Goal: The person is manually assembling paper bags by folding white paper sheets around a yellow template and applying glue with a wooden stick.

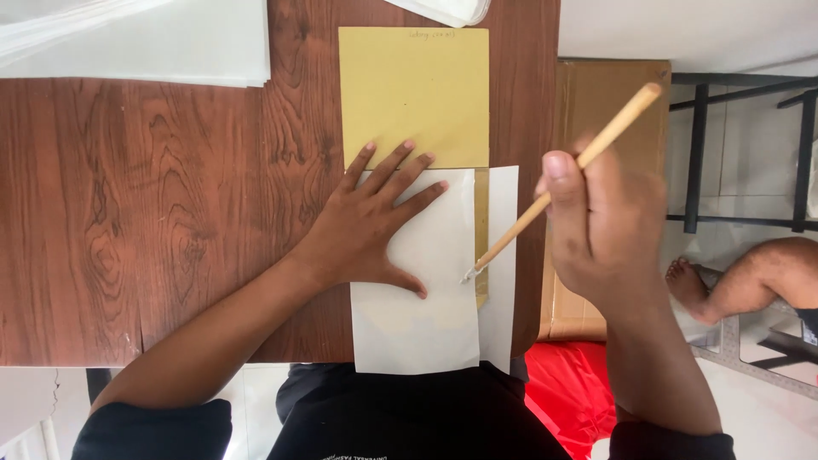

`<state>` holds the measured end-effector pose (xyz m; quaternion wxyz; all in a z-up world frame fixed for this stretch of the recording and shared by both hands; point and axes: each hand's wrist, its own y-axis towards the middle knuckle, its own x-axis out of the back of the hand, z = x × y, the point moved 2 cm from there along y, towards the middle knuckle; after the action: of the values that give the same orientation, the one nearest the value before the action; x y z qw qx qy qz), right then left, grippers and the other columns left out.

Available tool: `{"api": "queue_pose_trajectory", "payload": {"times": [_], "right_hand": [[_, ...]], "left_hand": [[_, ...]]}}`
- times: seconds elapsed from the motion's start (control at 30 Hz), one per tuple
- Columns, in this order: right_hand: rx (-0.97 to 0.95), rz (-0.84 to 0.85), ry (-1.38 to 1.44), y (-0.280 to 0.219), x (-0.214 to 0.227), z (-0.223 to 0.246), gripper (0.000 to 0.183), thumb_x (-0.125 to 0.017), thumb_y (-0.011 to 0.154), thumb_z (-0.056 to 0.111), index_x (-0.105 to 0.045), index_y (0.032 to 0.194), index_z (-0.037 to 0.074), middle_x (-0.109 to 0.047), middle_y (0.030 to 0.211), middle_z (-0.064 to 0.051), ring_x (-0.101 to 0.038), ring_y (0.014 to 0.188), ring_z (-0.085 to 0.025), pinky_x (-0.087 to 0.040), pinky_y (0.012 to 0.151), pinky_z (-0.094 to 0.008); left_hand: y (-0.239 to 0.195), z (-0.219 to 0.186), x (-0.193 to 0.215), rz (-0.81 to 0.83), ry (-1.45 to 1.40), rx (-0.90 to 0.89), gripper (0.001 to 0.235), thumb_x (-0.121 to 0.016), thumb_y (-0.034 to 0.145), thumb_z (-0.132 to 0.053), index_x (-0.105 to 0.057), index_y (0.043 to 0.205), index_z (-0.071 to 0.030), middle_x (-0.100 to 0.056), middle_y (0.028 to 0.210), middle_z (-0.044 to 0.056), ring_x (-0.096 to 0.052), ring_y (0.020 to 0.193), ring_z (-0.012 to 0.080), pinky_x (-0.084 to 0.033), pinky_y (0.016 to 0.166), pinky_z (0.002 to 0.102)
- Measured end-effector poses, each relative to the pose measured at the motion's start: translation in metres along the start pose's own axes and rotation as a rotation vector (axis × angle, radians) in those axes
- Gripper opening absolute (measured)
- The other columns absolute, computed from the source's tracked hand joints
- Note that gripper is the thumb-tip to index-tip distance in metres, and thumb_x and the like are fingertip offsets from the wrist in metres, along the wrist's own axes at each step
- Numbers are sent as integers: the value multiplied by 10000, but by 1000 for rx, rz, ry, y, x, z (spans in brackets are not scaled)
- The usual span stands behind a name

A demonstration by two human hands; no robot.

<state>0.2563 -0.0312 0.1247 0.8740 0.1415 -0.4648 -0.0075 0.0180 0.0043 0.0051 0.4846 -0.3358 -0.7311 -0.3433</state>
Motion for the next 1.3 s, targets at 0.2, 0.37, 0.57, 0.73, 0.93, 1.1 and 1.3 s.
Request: {"api": "queue_pose_trajectory", "payload": {"times": [0.2, 0.37, 0.57, 0.73, 0.93, 1.1, 1.3], "right_hand": [[66, -120, -72, -5, -10, -8, 298, -412, 1187, 123, -551, 994, -58, -642, 843, -89, -564, 659, -253, -394, 589, -393], [59, -255, -115, -31, -6, -17, 407, -394, 1157, 198, -592, 902, -49, -567, 707, -110, -497, 559, -249, -332, 535, -368], [496, -628, 134, -67, -17, -28, 472, -362, 1124, 287, -474, 751, 21, -425, 497, -34, -380, 371, -151, -295, 327, -354], [543, -583, 226, -106, -34, -21, 570, -388, 1065, 379, -374, 570, 95, -458, 466, -76, -419, 336, -182, -253, 364, -320], [279, -703, 192, -126, -26, -6, 542, -318, 1106, 323, -282, 619, 88, -354, 429, -75, -393, 323, -208, -228, 379, -347], [350, -936, 183, -124, -38, -12, 424, -415, 1135, 327, -407, 798, 70, -450, 523, -112, -351, 350, -180, -216, 373, -365], [296, -808, 185, -128, -36, -15, 472, -372, 1122, 353, -351, 736, 81, -384, 464, -88, -299, 364, -196, -215, 397, -355]], "left_hand": [[0, 1, 0, 36, 1, -1, 1337, -532, 637, -1044, -391, 1596, -124, -334, 1659, 184, -206, 1564, 405, -35, 1255, 603], [1, 0, 0, 24, -3, -3, 1326, -517, 649, -1043, -394, 1594, -121, -339, 1656, 187, -212, 1562, 406, -38, 1254, 605], [0, 0, -1, 18, 8, -1, 1331, -540, 640, -1043, -397, 1591, -122, -347, 1651, 178, -222, 1560, 402, -54, 1254, 608], [0, 1, 0, 31, 16, -2, 1317, -527, 654, -1037, -393, 1593, -122, -338, 1657, 187, -208, 1565, 400, -39, 1259, 597], [1, 0, 2, 31, 25, -11, 1332, -519, 652, -1048, -390, 1598, -118, -338, 1659, 194, -210, 1564, 405, -37, 1257, 595], [1, -2, 2, 21, 75, -13, 1358, -492, 623, -1080, -433, 1580, -119, -376, 1639, 189, -237, 1556, 405, -49, 1256, 594], [2, -18, 3, 3, 92, 36, 1442, -460, 568, -1108, -446, 1560, -61, -331, 1651, 233, -213, 1557, 421, -57, 1199, 723]]}}
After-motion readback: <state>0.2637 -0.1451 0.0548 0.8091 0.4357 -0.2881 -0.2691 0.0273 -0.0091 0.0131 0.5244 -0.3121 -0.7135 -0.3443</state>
